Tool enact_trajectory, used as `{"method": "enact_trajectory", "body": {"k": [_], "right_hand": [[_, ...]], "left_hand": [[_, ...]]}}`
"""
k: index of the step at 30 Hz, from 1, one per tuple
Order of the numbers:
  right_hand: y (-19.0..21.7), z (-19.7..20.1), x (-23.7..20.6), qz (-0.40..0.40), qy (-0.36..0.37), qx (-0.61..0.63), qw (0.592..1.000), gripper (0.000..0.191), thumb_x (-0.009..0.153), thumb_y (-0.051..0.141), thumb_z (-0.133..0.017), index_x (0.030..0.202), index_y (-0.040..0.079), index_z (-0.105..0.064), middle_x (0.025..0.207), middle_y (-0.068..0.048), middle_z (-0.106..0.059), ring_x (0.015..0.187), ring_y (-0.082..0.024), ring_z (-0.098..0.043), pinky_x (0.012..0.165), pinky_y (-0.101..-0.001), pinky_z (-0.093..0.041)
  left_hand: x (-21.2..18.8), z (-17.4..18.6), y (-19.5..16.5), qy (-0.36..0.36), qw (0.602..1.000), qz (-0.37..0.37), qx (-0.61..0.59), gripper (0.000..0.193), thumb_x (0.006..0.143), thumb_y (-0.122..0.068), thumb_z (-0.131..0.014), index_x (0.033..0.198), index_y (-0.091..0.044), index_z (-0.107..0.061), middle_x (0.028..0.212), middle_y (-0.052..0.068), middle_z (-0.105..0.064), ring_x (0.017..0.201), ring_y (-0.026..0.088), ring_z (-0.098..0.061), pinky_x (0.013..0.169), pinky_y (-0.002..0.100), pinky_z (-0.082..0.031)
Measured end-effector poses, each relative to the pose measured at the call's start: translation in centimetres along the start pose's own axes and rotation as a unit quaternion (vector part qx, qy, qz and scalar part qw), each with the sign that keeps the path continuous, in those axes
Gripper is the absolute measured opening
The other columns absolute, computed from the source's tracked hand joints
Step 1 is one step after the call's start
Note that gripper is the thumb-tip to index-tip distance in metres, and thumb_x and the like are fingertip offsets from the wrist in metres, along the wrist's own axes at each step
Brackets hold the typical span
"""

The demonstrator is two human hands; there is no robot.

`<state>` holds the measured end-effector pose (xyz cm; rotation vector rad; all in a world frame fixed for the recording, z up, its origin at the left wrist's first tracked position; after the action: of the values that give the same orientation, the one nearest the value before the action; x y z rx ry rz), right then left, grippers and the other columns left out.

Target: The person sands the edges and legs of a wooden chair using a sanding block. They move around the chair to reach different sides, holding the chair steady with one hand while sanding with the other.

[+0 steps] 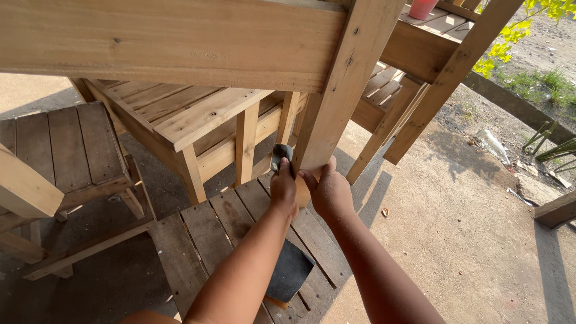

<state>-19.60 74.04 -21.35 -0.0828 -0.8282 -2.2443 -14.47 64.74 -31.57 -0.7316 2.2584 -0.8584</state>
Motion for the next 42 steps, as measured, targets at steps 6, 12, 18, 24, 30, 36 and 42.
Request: {"method": "enact_trajectory", "body": {"k": [6, 12, 18, 24, 30, 36, 42], "right_hand": [[-0.6, -0.5, -0.1, -0.052, 0.047, -0.024, 0.997, 0.067, 0.095, 0.055, -0.059, 0.133, 0.004, -0.036, 0.095, -0.023, -0.075, 0.093, -0.042, -0.073, 0.08, -0.0496, -0.056], [-0.4, -0.1, 0.1, -0.025, 0.036, -0.032, 0.999, 0.067, 0.096, 0.056, -0.057, 0.134, 0.006, -0.035, 0.095, -0.022, -0.074, 0.092, -0.043, -0.072, 0.078, -0.0512, -0.055], [-0.7, -0.2, 0.1, -0.034, 0.045, -0.044, 0.997, 0.067, 0.096, 0.058, -0.054, 0.136, 0.008, -0.035, 0.095, -0.021, -0.075, 0.091, -0.043, -0.072, 0.077, -0.0511, -0.055], [-0.6, -0.2, -0.1, -0.037, 0.05, -0.043, 0.997, 0.066, 0.098, 0.058, -0.053, 0.135, 0.007, -0.034, 0.095, -0.022, -0.074, 0.091, -0.044, -0.071, 0.077, -0.0514, -0.055], [-0.8, -0.4, -0.1, -0.037, 0.051, -0.036, 0.997, 0.062, 0.097, 0.055, -0.054, 0.132, 0.007, -0.035, 0.096, -0.02, -0.074, 0.091, -0.043, -0.071, 0.076, -0.0508, -0.055], [-1.1, -0.6, 0.2, -0.047, 0.053, -0.057, 0.996, 0.055, 0.101, 0.052, -0.053, 0.128, 0.007, -0.037, 0.096, -0.022, -0.074, 0.091, -0.043, -0.071, 0.077, -0.0508, -0.055], [-0.9, -0.8, 0.1, -0.038, 0.058, -0.026, 0.997, 0.057, 0.097, 0.054, -0.053, 0.128, 0.008, -0.037, 0.096, -0.021, -0.075, 0.091, -0.042, -0.072, 0.077, -0.051, -0.056]], "left_hand": [[-3.0, 0.0, -0.4, 0.006, 0.995, -0.073, 0.067, 0.058, 0.104, -0.046, -0.037, 0.14, -0.004, -0.051, 0.133, 0.01, -0.064, 0.121, 0.017, -0.062, 0.102, 0.031, -0.047], [-2.0, -1.6, -2.1, 0.043, 0.997, -0.04, 0.041, 0.064, 0.104, -0.049, -0.036, 0.133, 0.004, -0.057, 0.125, 0.019, -0.067, 0.116, 0.026, -0.065, 0.099, 0.038, -0.051], [-3.2, -1.0, -1.9, 0.01, 0.987, -0.126, 0.097, 0.065, 0.102, -0.053, -0.041, 0.135, 0.001, -0.057, 0.129, 0.011, -0.066, 0.118, 0.016, -0.063, 0.1, 0.03, -0.047], [-2.0, -2.0, -2.8, 0.031, 0.994, -0.085, 0.057, 0.066, 0.102, -0.053, -0.04, 0.131, 0.003, -0.06, 0.126, 0.017, -0.068, 0.115, 0.025, -0.065, 0.098, 0.034, -0.05], [-4.4, -1.9, -2.9, 0.006, 0.986, -0.115, 0.12, 0.062, 0.101, -0.052, -0.04, 0.132, -0.001, -0.059, 0.128, 0.01, -0.066, 0.116, 0.017, -0.063, 0.099, 0.031, -0.048], [-2.8, -4.2, -5.3, 0.066, 0.992, -0.097, 0.039, 0.06, 0.105, -0.05, -0.038, 0.13, 0.001, -0.058, 0.124, 0.017, -0.066, 0.115, 0.024, -0.063, 0.1, 0.035, -0.049], [-3.4, -2.1, -3.2, 0.036, 0.982, -0.139, 0.124, 0.059, 0.104, -0.05, -0.04, 0.118, 0.003, -0.062, 0.115, 0.012, -0.068, 0.105, 0.018, -0.063, 0.092, 0.033, -0.049]]}}
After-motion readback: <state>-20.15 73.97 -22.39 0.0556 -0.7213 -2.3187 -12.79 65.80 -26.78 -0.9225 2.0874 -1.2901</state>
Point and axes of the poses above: each hand's wrist, its own x-axis towards the middle knuckle, its own z-axis out of the back of the hand, y = z × x, the point moved 8 cm from there along x, towards the middle knuckle
